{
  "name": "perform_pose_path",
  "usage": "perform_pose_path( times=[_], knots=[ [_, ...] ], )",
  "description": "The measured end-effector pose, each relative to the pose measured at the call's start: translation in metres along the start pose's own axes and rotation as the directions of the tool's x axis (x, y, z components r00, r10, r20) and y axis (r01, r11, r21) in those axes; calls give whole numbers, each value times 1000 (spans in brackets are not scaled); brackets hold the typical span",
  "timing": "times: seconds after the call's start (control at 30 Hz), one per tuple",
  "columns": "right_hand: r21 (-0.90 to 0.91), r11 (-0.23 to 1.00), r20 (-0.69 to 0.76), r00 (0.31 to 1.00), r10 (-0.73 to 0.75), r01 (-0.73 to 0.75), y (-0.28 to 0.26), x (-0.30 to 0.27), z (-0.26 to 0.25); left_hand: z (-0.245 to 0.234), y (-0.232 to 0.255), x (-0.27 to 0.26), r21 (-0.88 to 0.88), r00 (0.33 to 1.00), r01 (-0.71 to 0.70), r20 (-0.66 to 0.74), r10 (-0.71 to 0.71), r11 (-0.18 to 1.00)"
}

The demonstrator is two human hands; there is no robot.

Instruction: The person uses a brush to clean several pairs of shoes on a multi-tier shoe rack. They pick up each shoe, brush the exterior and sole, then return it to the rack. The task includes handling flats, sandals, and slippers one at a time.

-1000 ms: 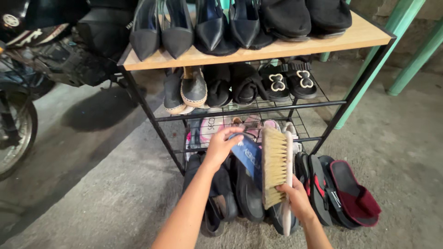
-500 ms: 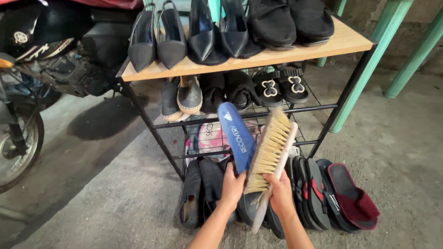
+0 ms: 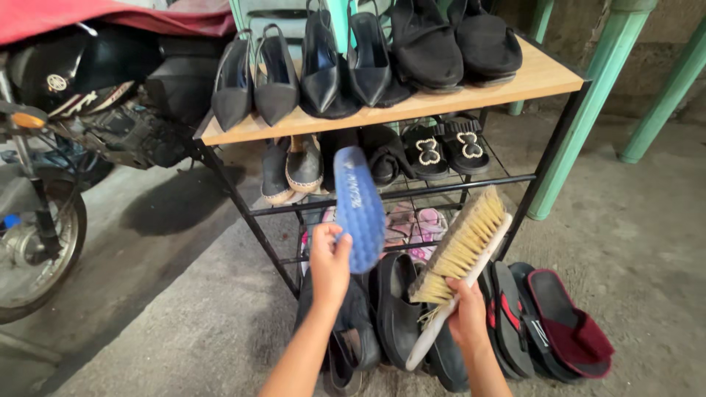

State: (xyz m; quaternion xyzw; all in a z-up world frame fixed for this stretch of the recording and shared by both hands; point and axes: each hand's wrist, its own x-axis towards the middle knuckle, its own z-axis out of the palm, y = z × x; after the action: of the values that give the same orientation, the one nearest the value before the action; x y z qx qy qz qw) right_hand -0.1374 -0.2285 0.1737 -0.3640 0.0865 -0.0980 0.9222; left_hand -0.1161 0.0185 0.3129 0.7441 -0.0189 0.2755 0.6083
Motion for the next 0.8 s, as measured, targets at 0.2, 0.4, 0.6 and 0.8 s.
perform_pose_path(
  times=[0.2, 0.4, 0.6, 0.8],
  knots=[
    [-37, 999, 3, 999, 35, -35, 19, -3, 12, -1, -17, 115, 162, 948, -315, 19, 316, 935],
    [-57, 997, 73, 996, 47, -43, 43, 5, 20, 40, -36, 224, 508, 963, -252, 46, 266, 824],
    [-110, 991, 79, 994, 79, -70, 52, 15, 24, 58, -34, 221, 748, 994, -110, 94, 60, 655],
    [-101, 993, 68, 995, 72, -64, 48, 19, 10, 59, -5, 190, 868, 917, -371, 286, 279, 330]
  ],
)
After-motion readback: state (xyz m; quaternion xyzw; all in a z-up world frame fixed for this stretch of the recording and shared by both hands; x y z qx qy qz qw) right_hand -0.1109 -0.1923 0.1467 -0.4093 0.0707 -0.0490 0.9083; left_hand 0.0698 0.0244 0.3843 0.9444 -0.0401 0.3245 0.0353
